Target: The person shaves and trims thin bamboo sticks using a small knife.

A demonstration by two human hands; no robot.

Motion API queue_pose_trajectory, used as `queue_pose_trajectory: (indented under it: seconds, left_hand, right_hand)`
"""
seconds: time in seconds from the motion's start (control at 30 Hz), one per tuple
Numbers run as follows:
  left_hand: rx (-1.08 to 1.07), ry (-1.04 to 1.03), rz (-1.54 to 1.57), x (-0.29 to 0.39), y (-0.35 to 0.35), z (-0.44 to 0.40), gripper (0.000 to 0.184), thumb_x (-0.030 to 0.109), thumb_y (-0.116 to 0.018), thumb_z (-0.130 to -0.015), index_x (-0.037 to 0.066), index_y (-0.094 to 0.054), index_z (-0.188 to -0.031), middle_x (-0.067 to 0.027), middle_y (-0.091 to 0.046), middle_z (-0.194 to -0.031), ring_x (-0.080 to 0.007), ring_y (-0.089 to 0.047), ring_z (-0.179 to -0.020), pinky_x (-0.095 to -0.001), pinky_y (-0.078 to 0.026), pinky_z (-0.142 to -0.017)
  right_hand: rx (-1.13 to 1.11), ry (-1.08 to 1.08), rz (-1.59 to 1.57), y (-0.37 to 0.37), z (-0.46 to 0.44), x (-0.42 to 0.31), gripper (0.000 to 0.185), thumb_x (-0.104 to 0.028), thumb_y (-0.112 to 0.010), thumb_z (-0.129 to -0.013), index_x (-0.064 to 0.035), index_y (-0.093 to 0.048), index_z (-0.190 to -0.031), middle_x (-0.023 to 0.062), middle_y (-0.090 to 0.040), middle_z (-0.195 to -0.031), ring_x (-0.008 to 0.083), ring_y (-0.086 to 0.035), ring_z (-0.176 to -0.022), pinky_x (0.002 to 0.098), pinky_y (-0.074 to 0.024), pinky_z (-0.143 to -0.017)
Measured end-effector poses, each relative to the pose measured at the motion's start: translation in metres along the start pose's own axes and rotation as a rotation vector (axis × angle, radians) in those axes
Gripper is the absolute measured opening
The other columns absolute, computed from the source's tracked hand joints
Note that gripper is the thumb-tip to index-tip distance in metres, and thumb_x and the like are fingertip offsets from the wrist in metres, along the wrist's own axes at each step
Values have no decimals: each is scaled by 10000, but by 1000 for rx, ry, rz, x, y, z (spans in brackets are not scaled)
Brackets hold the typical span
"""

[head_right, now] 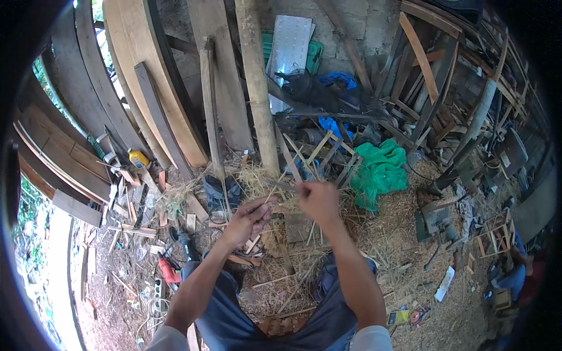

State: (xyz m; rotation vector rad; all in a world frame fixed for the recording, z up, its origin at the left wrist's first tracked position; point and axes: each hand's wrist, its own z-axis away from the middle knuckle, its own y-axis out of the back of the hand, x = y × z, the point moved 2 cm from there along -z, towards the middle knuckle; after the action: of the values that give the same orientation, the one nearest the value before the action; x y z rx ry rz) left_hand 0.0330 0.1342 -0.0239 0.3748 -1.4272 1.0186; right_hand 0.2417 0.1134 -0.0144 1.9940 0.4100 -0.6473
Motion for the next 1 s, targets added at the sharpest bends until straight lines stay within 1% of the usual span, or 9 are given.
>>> queue_pose_trajectory:
  seconds: [0.2, 0.3, 0.37, 0.5, 0.6, 0.7, 0.77, 0.83, 1.0]
  left_hand:
    - [-45, 66, 9, -18, 0, -1, 359, 187, -473, -977, 38, -492, -1303, 17, -440, -761, -46, -275, -487, -197, -214, -425]
    - [-30, 26, 64, -5, -11, 6, 352, 184, -453, -986, 75, -493, -1319, 12, -447, -738, -46, -294, -484, -197, -236, -434]
    - [-27, 45, 39, -4, -9, 9, 357, 185, -450, -987, 80, -485, -1327, 13, -450, -739, -44, -291, -482, -195, -230, -429]
    - [-32, 71, 29, -4, -3, 8, 358, 174, -445, -988, 89, -480, -1334, 15, -459, -749, -41, -291, -480, -195, -217, -410]
    - [-69, 60, 81, -3, -3, 13, 354, 154, -439, -987, 25, -475, -1314, 10, -455, -765, -36, -274, -491, -194, -198, -408]
    - [-68, 75, 22, -2, -4, 16, 325, 183, -442, -989, 73, -516, -1286, 20, -462, -742, -37, -295, -478, -198, -210, -393]
    - [-51, 90, 34, 1, -5, 17, 320, 186, -441, -989, 70, -521, -1276, 19, -460, -739, -37, -298, -479, -201, -205, -391]
    - [-31, 91, 45, 4, -5, 16, 314, 188, -441, -990, 67, -527, -1267, 19, -459, -736, -37, -300, -479, -203, -200, -389]
    - [-7, 141, 39, -9, 6, 12, 307, 223, -431, -995, 16, -552, -1186, 20, -448, -724, -40, -269, -492, -191, -205, -417]
  right_hand:
    - [-93, 146, 219, -30, 10, -36, 91, -165, -642, -729, -99, -705, -728, 131, -657, -672, 300, -657, -622, 400, -527, -595]
    - [-18, 101, 318, -35, 0, -24, 138, -181, -617, -763, -89, -708, -716, 157, -651, -664, 325, -648, -602, 415, -529, -595]
    - [-12, -100, 378, -27, -11, -15, 178, -202, -598, -786, -73, -708, -730, 173, -642, -649, 338, -652, -612, 406, -533, -602]
    - [47, -1, 393, -24, -13, -15, 186, -204, -597, -793, -71, -710, -731, 170, -642, -644, 340, -650, -590, 402, -532, -572]
    - [-42, 64, 241, -19, 0, -32, 189, -206, -604, -790, -65, -708, -720, 174, -643, -647, 340, -651, -589, 418, -527, -558]
    - [-136, 90, 322, -23, -1, -27, 179, -202, -618, -786, -66, -706, -711, 169, -647, -654, 339, -649, -585, 427, -523, -550]
    - [43, -51, 411, -17, -21, -4, 170, -211, -634, -776, -73, -706, -708, 165, -648, -657, 331, -654, -591, 425, -524, -553]
    - [48, -30, 422, -20, -17, -9, 176, -210, -635, -777, -64, -704, -707, 165, -640, -633, 334, -649, -577, 422, -524, -553]
    - [-76, 165, 312, -44, 15, -32, 201, -216, -633, -783, -45, -697, -698, 173, -625, -597, 331, -647, -573, 410, -528, -566]
